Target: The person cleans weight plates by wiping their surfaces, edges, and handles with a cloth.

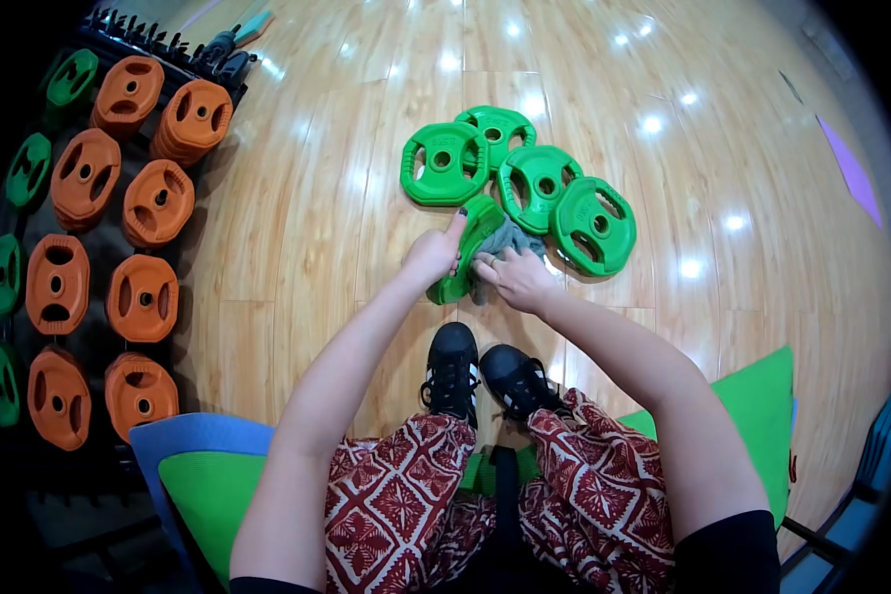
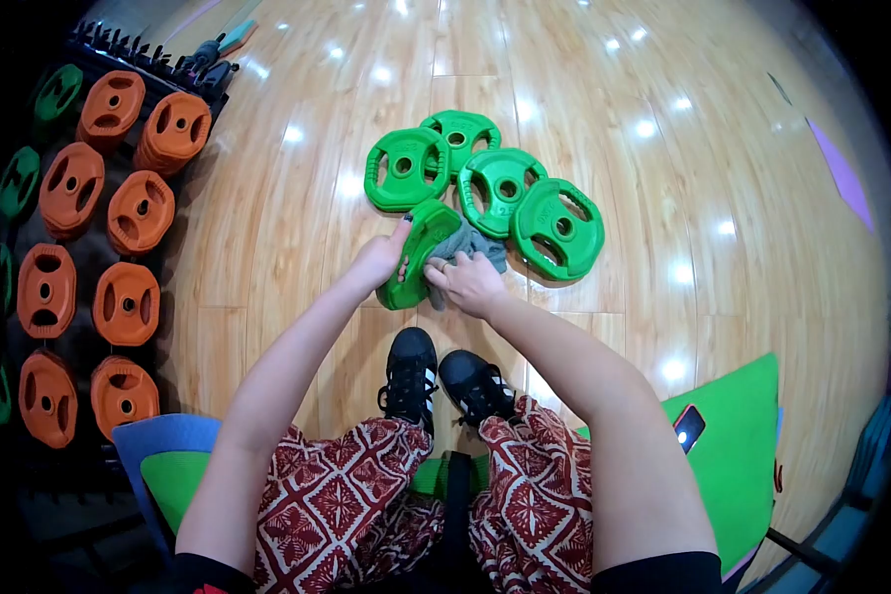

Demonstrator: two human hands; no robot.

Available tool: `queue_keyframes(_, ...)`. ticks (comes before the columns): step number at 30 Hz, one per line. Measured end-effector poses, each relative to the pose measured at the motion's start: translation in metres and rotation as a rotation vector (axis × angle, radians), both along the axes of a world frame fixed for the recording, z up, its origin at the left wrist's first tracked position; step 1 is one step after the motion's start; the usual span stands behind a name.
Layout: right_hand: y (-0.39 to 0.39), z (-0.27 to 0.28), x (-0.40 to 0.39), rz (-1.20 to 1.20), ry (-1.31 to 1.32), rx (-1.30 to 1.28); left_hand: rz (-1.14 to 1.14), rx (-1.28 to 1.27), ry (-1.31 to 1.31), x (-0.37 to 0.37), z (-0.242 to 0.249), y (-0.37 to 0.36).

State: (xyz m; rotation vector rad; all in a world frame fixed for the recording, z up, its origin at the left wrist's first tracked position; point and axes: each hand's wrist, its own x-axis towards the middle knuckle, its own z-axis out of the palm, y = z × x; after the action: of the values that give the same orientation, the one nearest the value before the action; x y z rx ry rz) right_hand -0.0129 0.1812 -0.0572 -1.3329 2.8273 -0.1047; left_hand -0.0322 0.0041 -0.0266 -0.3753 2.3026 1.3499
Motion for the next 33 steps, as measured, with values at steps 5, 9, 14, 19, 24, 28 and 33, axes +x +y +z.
queue_keyframes(5,-0.012,-0.003,0.005,-0.021,0.018,-0.007,0.1,-0.049,0.019,-0.004,-0.016,-0.007)
queue_keyframes(9,-0.033,0.018,0.004,-0.2,-0.389,-0.037,0.113,0.019,0.067,0.001,-0.009,-0.015)
queue_keyframes(14,-0.049,-0.001,-0.008,-0.446,-0.764,-0.464,0.199,0.079,0.088,0.007,-0.008,-0.022)
queue_keyframes(19,-0.047,-0.002,0.0,-0.778,-1.291,-1.156,0.223,0.108,0.13,0.007,-0.017,-0.031)
queue_keyframes(24,-0.038,-0.015,-0.003,-0.64,-1.022,-0.978,0.308,0.165,0.057,0.007,-0.018,-0.039)
queue_keyframes(28,-0.041,-0.023,-0.003,-0.682,-0.79,-0.856,0.343,0.266,-0.007,0.009,-0.023,-0.046)
queue_keyframes(33,-0.037,0.006,0.008,-0.548,-0.734,-0.566,0.336,0.249,-0.019,0.01,-0.025,-0.048)
